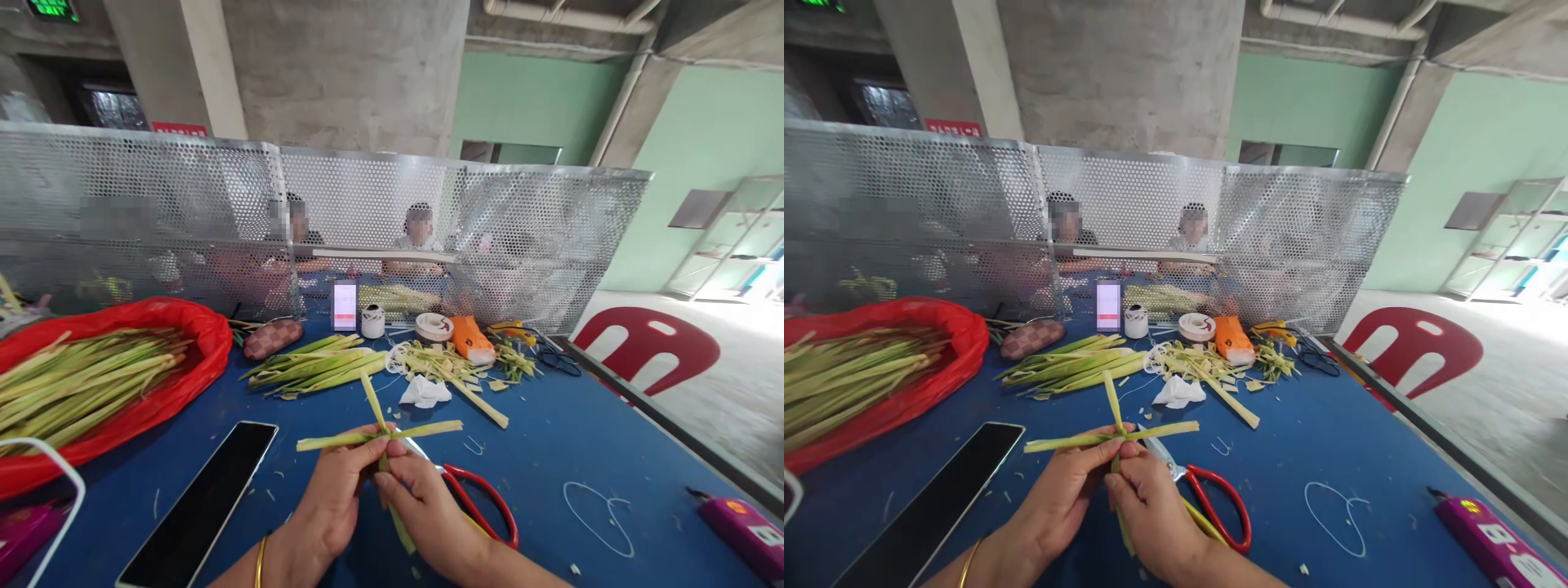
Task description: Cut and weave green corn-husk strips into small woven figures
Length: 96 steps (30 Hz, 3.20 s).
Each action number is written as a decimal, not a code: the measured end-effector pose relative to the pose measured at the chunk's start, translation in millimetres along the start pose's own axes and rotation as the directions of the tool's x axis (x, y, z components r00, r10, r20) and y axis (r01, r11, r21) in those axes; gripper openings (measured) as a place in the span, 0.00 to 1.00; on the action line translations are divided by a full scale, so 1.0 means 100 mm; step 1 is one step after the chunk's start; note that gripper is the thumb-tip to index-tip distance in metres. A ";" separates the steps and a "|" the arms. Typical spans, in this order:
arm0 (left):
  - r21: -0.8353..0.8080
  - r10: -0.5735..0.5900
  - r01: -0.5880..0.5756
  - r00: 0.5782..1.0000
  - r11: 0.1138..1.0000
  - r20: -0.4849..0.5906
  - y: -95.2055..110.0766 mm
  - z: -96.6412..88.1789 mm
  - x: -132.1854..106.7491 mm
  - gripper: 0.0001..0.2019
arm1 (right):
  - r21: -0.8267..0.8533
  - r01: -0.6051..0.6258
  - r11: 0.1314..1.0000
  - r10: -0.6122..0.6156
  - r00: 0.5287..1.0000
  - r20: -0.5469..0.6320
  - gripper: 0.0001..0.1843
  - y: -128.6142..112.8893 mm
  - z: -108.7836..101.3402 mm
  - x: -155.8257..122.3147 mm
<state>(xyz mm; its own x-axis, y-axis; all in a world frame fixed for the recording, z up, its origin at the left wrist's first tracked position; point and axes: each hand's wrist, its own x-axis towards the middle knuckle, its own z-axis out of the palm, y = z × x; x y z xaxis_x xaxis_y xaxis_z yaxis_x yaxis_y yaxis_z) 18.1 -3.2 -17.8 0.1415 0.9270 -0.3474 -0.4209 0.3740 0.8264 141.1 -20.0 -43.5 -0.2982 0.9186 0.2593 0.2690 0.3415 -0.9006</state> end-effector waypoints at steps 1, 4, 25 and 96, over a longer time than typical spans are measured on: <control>-0.005 -0.007 0.007 1.000 1.000 0.000 -0.01 -0.01 0.01 0.13 | -0.028 0.014 1.000 -0.014 1.000 0.001 0.20 0.02 0.00 0.00; -0.009 -0.024 0.024 0.999 1.000 0.023 0.01 -0.04 0.06 0.13 | -0.209 0.063 0.976 -0.068 0.998 -0.016 0.19 0.06 0.00 -0.02; 0.434 0.206 -0.221 0.975 0.873 0.084 -0.07 -0.10 0.16 0.11 | -0.760 0.261 0.596 -0.364 0.931 0.034 0.16 0.10 -0.15 -0.08; 0.707 -0.131 -0.148 0.937 0.691 0.324 -0.07 0.01 -0.10 0.18 | -0.382 0.081 0.921 -0.179 0.957 -0.229 0.14 0.05 -0.33 0.04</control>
<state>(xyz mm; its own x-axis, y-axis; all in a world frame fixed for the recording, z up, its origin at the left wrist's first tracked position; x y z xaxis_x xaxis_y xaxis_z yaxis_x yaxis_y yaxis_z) 20.9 -14.7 -20.1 0.4779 0.8291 -0.2901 0.3217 0.1422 0.9361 171.7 -7.6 -35.3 -0.1241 0.8634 0.4889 0.5735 0.4645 -0.6747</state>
